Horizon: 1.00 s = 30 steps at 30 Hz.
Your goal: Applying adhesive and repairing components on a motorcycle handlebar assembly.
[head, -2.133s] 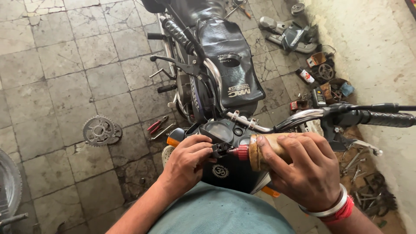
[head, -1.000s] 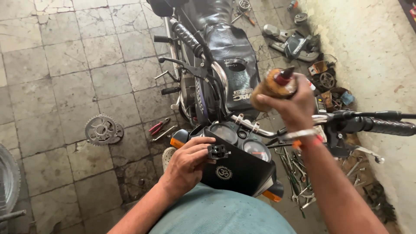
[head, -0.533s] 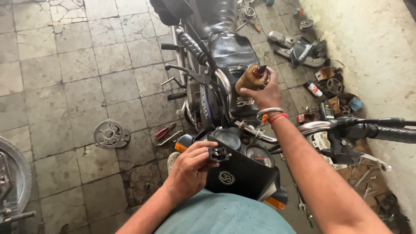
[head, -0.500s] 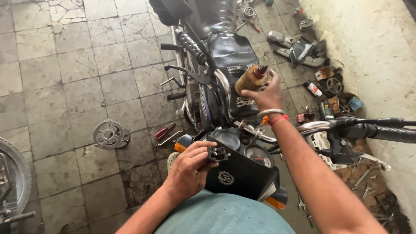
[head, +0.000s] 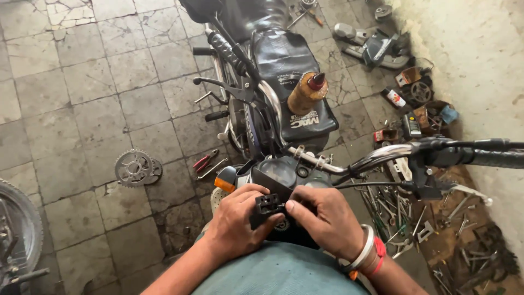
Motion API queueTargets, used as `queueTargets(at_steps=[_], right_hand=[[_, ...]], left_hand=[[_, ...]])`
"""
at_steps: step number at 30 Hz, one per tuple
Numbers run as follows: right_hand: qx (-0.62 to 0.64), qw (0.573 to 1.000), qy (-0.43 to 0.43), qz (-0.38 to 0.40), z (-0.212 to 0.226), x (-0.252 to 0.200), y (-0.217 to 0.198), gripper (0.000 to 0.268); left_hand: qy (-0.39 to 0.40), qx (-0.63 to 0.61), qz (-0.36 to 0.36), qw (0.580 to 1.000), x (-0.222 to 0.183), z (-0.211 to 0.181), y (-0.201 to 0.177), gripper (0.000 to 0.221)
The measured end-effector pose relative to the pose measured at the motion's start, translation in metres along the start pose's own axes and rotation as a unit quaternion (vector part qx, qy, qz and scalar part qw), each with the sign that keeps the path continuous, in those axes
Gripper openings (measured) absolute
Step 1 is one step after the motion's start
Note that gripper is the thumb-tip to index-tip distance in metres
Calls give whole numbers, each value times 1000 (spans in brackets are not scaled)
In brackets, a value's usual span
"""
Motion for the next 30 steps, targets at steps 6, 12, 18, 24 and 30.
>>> queueTargets(at_steps=[6, 12, 18, 24, 30], right_hand=[[-60, 996, 20, 64, 15, 8, 8, 26], [-88, 991, 20, 99, -1, 3, 21, 25], [83, 987, 107, 90, -40, -11, 45, 24], [335, 910, 243, 8, -64, -34, 55, 26], [406, 863, 300, -14, -62, -39, 48, 26]], left_hand=[[-19, -17, 56, 998, -1, 5, 12, 25], [5, 7, 31, 999, -4, 12, 18, 24], [57, 21, 14, 998, -10, 25, 24, 23], [114, 18, 18, 993, -11, 25, 27, 24], [112, 16, 15, 994, -11, 30, 30, 22]])
Point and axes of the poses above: each hand's wrist, its own x-axis towards the middle knuckle, its own y-axis out of the palm, z = x × y, the point moved 5 cm from there along x, towards the middle knuckle, and after that the axes turned 6 degrees about -y, right-handed, at the moved point
